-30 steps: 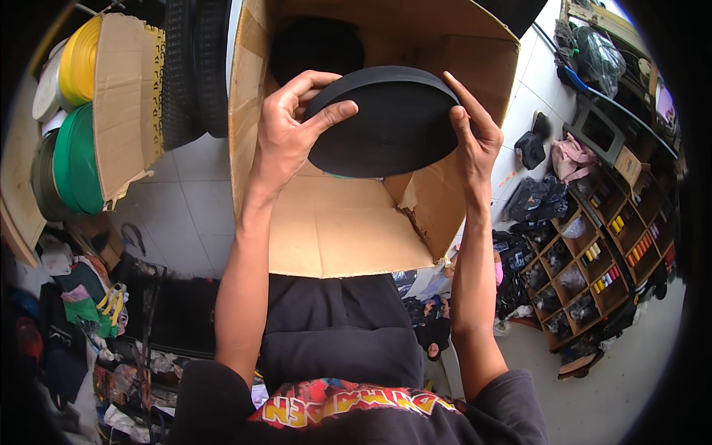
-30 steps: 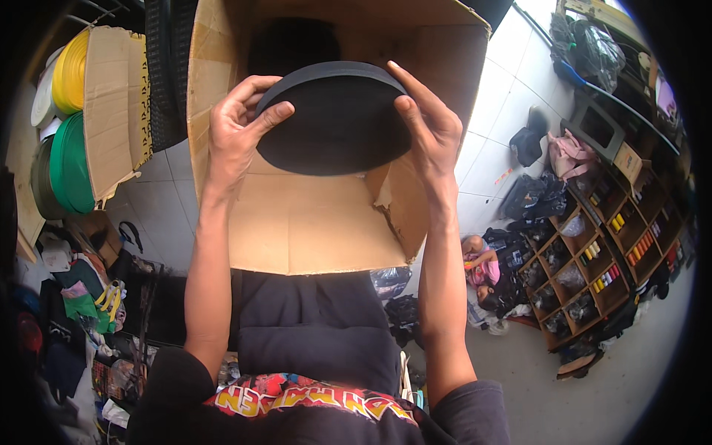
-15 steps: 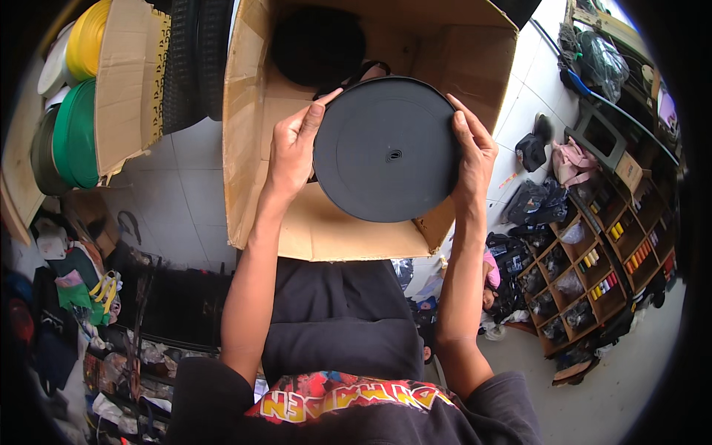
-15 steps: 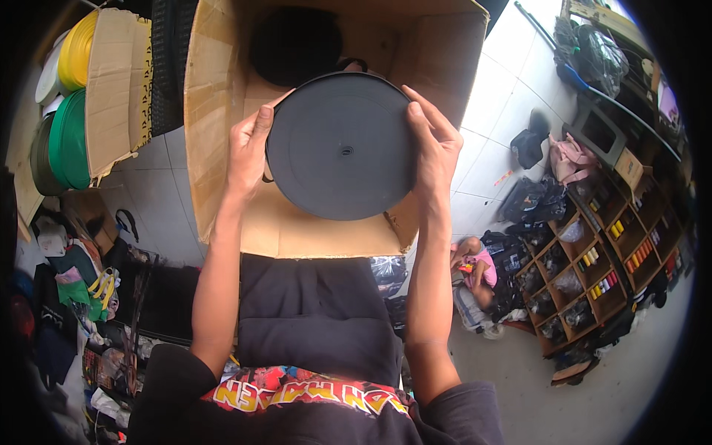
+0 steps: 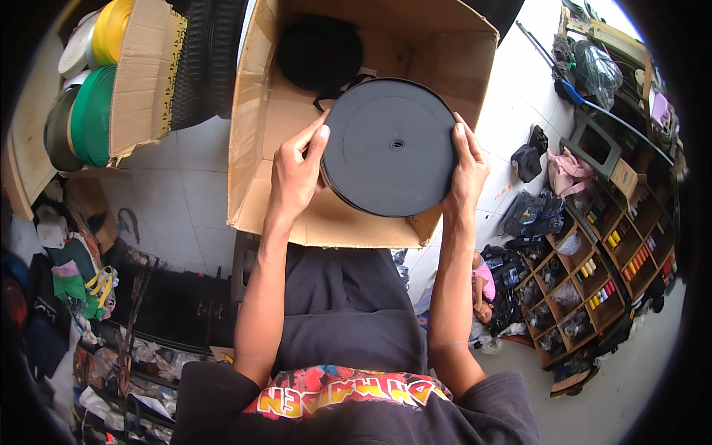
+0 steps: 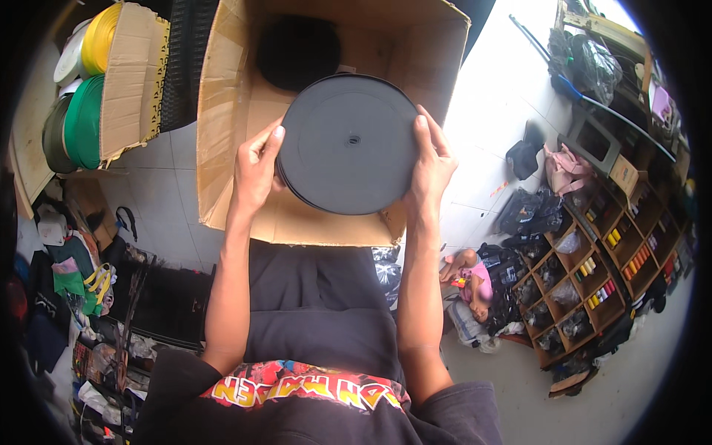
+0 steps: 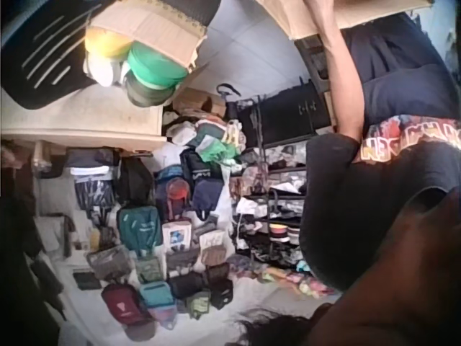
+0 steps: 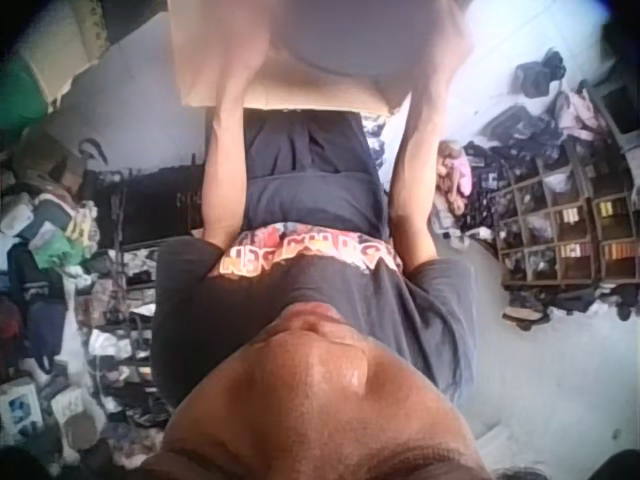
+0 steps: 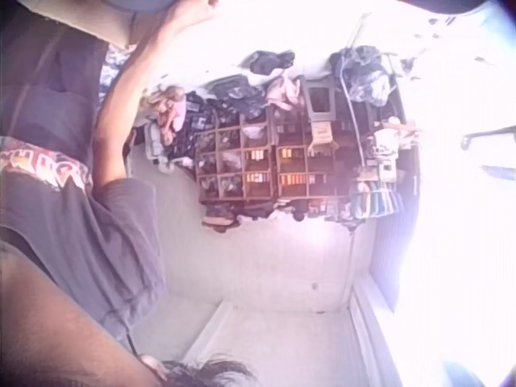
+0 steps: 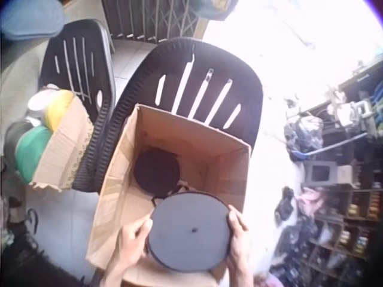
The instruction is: The person takes rolls of colorful webbing from a box and a chair and places them onto a storage rack.
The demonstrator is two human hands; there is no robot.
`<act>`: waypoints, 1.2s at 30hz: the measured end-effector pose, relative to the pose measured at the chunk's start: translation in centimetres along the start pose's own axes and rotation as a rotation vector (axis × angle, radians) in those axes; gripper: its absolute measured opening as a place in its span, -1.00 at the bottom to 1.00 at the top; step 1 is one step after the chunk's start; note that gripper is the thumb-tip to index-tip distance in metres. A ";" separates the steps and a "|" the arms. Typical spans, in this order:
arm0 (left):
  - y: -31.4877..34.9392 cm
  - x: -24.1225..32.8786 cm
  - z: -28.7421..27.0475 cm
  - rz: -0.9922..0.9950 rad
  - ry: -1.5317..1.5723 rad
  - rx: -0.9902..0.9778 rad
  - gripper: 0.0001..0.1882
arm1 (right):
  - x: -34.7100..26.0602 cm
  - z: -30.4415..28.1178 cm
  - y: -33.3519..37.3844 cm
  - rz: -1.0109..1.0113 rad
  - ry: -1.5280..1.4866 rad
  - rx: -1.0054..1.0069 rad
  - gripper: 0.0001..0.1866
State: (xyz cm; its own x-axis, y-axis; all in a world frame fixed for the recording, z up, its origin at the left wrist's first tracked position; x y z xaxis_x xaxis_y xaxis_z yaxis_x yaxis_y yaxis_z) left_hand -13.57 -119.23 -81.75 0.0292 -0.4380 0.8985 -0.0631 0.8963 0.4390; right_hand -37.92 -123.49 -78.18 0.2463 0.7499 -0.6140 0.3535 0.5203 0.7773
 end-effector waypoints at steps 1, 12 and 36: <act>0.4 2.0 -0.3 -0.166 -0.074 -0.077 -0.50 | -0.2 -0.1 0.4 -0.004 -0.003 0.008 -0.61; 2.3 4.5 2.0 -0.260 0.277 -0.038 -0.38 | -1.7 -0.1 2.1 -0.276 -0.145 0.087 -0.63; 14.3 21.3 -9.0 0.246 -0.178 -0.003 -0.51 | -14.5 5.0 20.0 -0.201 0.480 -0.679 -0.35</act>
Point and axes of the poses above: each hand's wrist, its own y-axis away from the middle knuckle, its own z-axis out of the palm, x = y × z, the point moved 4 cm from there along -y, towards the middle knuckle, and after that the axes turned 13 degrees about z, right-handed, at the moved point
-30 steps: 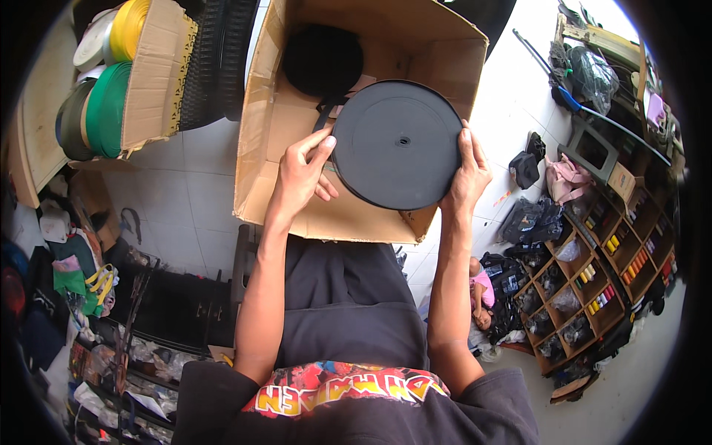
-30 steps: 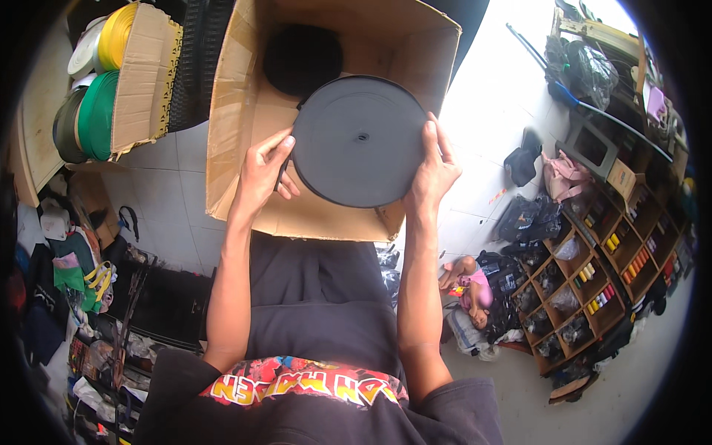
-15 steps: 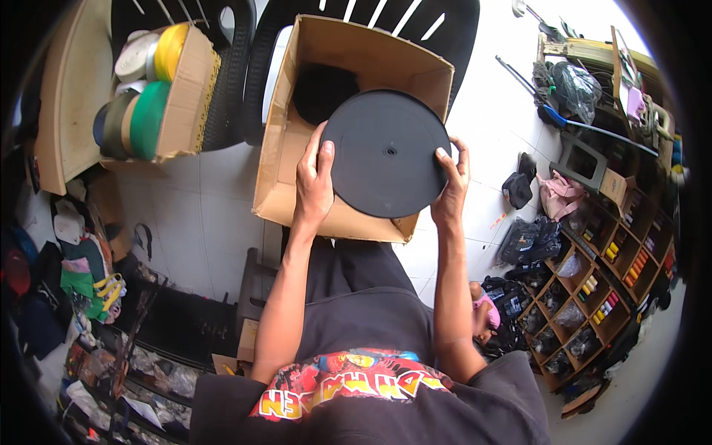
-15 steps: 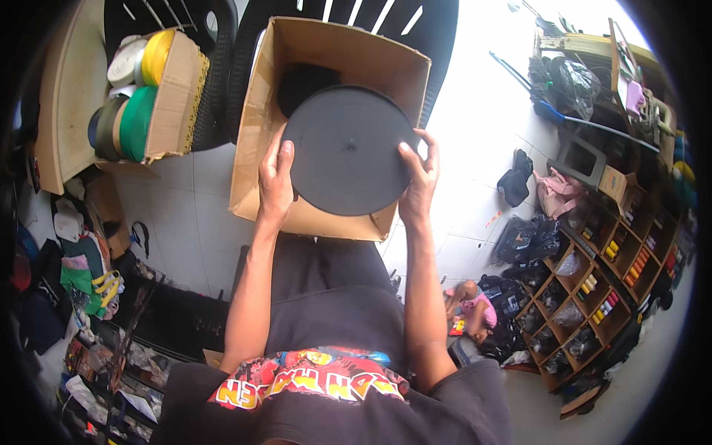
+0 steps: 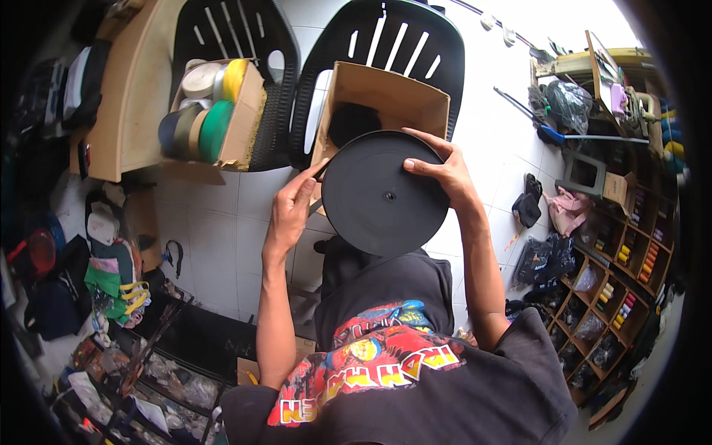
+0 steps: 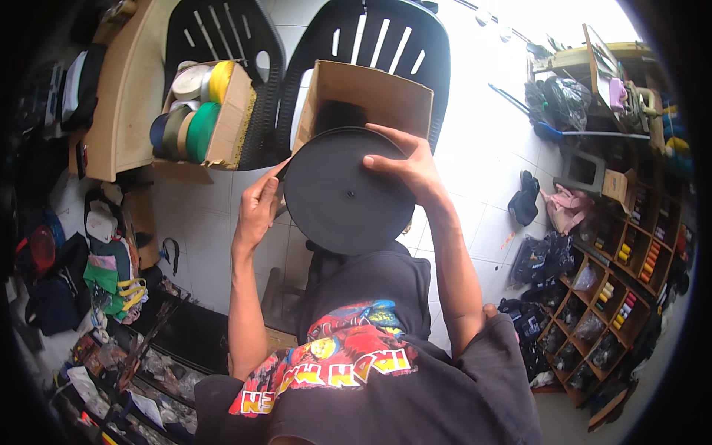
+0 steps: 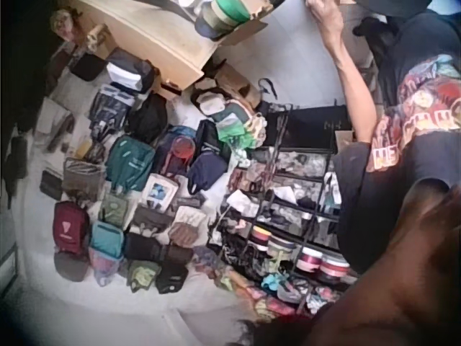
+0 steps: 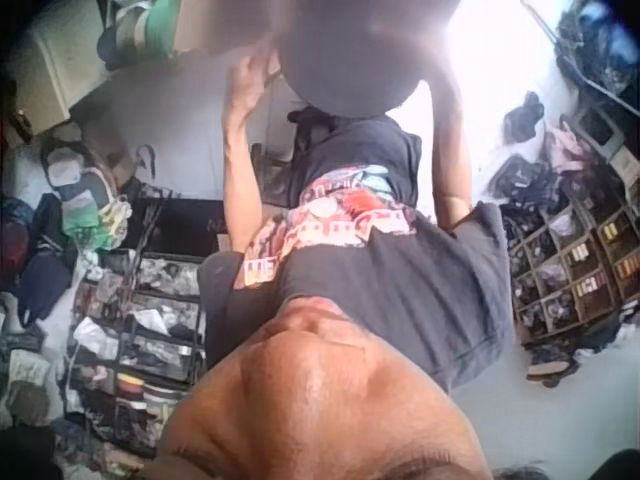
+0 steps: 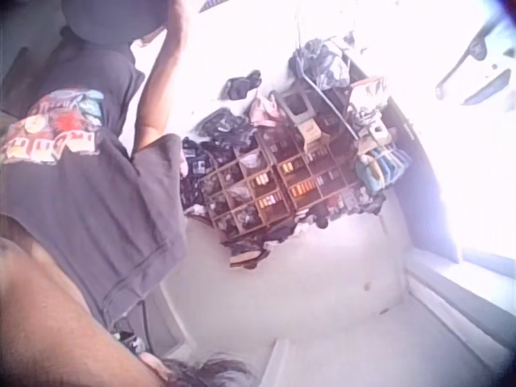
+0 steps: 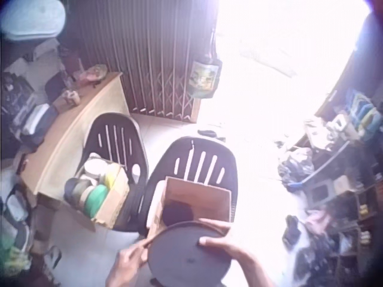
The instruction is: The person takes rolls of colorful webbing from a box and a chair and places them onto a storage rack.
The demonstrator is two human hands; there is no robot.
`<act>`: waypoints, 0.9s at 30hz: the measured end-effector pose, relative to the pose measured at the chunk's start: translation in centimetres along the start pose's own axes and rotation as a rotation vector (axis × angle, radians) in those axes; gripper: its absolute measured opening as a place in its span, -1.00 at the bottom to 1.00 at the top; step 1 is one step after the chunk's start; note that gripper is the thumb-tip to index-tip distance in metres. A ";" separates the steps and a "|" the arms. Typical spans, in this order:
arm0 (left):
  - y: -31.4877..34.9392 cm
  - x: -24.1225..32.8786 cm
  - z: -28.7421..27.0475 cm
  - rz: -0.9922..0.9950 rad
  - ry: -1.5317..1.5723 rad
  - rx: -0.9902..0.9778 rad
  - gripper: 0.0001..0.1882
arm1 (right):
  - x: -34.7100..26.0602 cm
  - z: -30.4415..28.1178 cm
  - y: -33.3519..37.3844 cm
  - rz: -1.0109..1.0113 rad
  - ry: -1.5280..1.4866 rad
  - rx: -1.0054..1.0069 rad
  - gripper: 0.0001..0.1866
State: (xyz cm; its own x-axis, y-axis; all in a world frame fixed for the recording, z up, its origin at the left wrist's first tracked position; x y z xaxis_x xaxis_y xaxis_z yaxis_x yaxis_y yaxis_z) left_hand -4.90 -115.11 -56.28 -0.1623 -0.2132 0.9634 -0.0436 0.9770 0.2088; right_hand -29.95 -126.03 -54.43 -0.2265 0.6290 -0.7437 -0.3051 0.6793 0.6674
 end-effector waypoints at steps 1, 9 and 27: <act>1.4 0.4 -1.4 0.005 -0.042 0.038 -0.55 | -0.7 1.0 0.6 -0.021 -0.007 -0.007 -0.35; 12.4 5.4 -7.7 0.172 -0.235 0.301 -0.66 | -4.2 10.0 5.7 -0.211 0.004 -0.056 -0.36; 34.5 16.5 -13.7 0.654 -0.116 1.082 -0.57 | -10.4 29.5 29.0 -0.818 -0.352 -0.203 -0.29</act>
Point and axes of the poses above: each hand's wrist, its own y-axis away from the middle knuckle, its own z-axis out of the palm, x = y × z, the point moved 4 cm from there along -y, towards the middle knuckle, and after that the axes turned 13 degrees about z, right-handed, at the moved point
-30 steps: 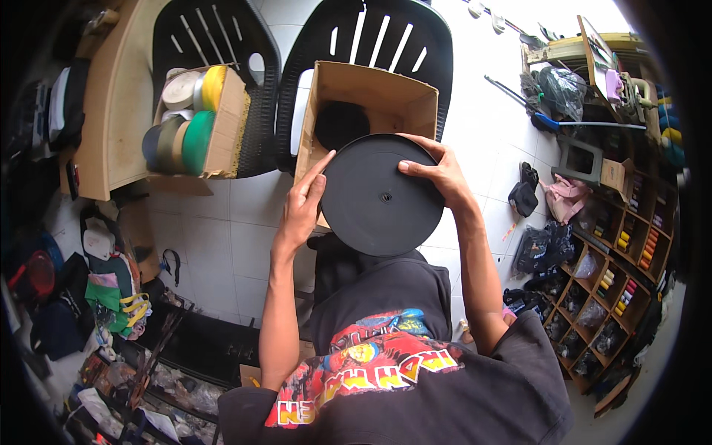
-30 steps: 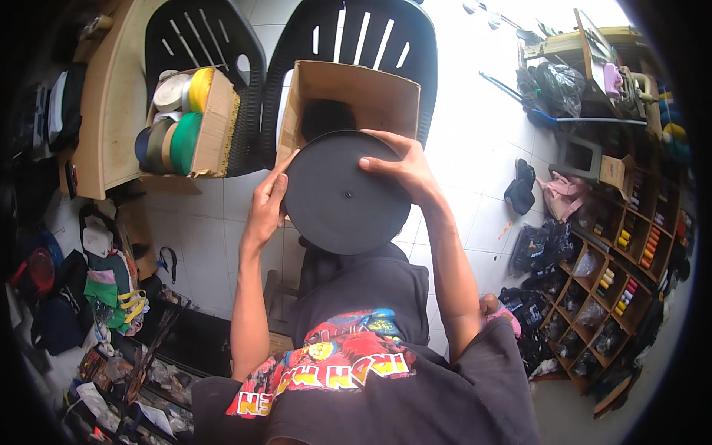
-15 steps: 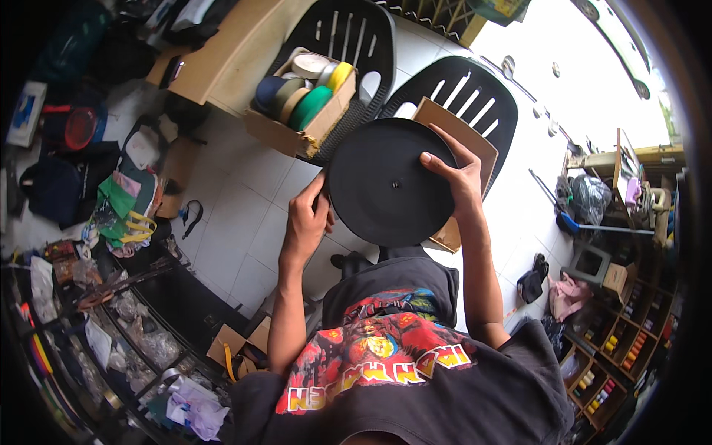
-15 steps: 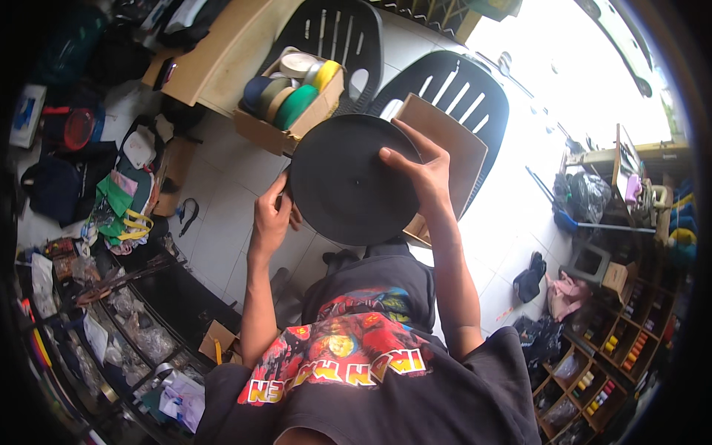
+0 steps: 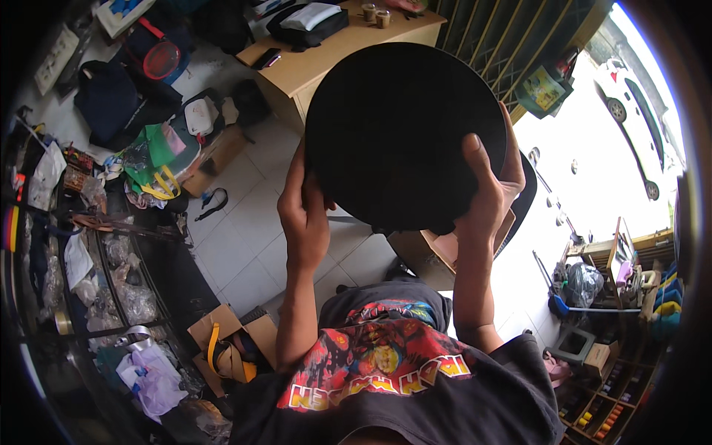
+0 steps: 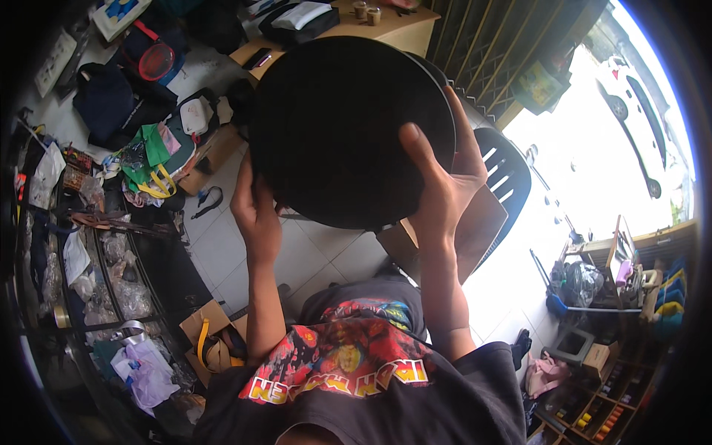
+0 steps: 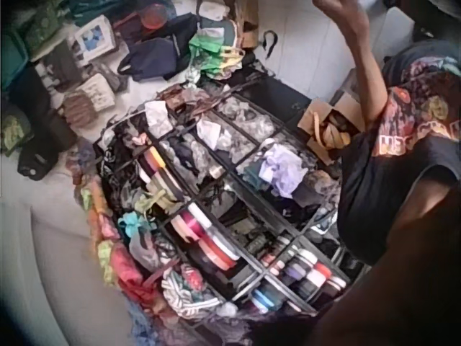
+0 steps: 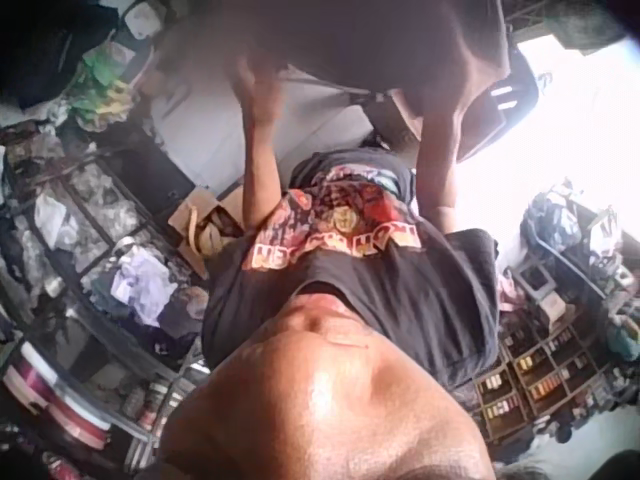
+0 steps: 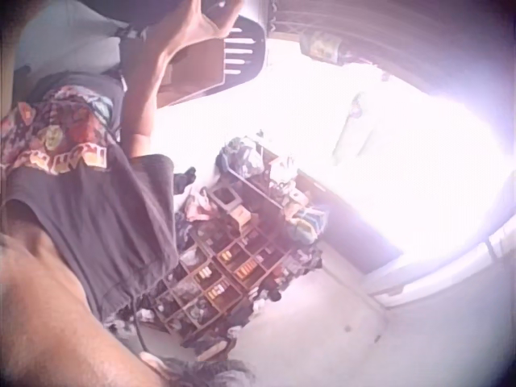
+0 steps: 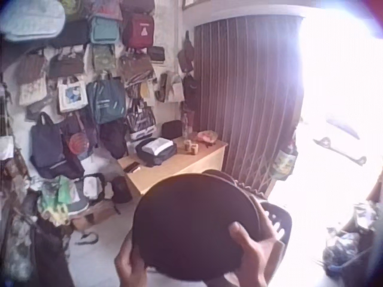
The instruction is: The person takes rolls of colorful webbing from a box and a chair and places them onto a storage rack.
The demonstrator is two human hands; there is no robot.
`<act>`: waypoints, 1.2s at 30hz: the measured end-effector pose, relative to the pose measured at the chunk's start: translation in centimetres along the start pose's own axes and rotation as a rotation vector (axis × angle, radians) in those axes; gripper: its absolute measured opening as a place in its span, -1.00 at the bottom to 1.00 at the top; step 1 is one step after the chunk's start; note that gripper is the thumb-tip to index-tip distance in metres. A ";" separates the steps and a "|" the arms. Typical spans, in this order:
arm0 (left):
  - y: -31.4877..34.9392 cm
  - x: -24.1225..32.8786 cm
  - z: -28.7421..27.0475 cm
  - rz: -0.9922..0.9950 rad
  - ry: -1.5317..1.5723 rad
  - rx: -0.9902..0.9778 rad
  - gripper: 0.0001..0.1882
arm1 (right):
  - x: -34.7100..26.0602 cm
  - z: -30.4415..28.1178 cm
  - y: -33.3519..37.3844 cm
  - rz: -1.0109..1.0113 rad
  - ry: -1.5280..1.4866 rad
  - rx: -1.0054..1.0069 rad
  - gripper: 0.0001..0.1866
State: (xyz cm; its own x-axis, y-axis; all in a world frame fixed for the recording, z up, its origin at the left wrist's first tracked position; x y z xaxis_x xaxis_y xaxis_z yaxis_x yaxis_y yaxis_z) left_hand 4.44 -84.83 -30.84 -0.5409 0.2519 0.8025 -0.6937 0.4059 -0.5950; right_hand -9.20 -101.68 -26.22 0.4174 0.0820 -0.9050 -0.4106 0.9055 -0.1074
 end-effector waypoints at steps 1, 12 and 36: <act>0.2 0.5 -0.7 0.001 0.057 0.033 -0.58 | -0.2 1.1 0.7 -0.020 -0.063 -0.006 -0.28; 1.9 1.8 -5.7 0.174 0.091 0.335 -0.53 | 1.7 9.6 5.3 -0.133 -0.271 0.060 -0.35; -12.1 -2.7 -19.4 0.386 -0.299 0.665 -0.50 | 11.6 28.3 -3.7 0.127 -0.243 -0.367 -0.28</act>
State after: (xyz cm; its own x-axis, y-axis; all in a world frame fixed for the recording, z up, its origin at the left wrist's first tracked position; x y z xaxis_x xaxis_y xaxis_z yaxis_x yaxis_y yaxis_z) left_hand 23.49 -73.38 -24.96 -0.8375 -0.0154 0.5463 -0.5191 -0.2899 -0.8040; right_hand 20.13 -92.31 -24.68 0.5048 0.3178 -0.8026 -0.7129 0.6778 -0.1800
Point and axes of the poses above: each hand's wrist, its own y-axis away from the middle knuckle, its own z-axis out of the palm, x = y × z, the point moved 4 cm from there along -y, towards the middle knuckle, and after that the axes turned 13 degrees about z, right-handed, at the moved point
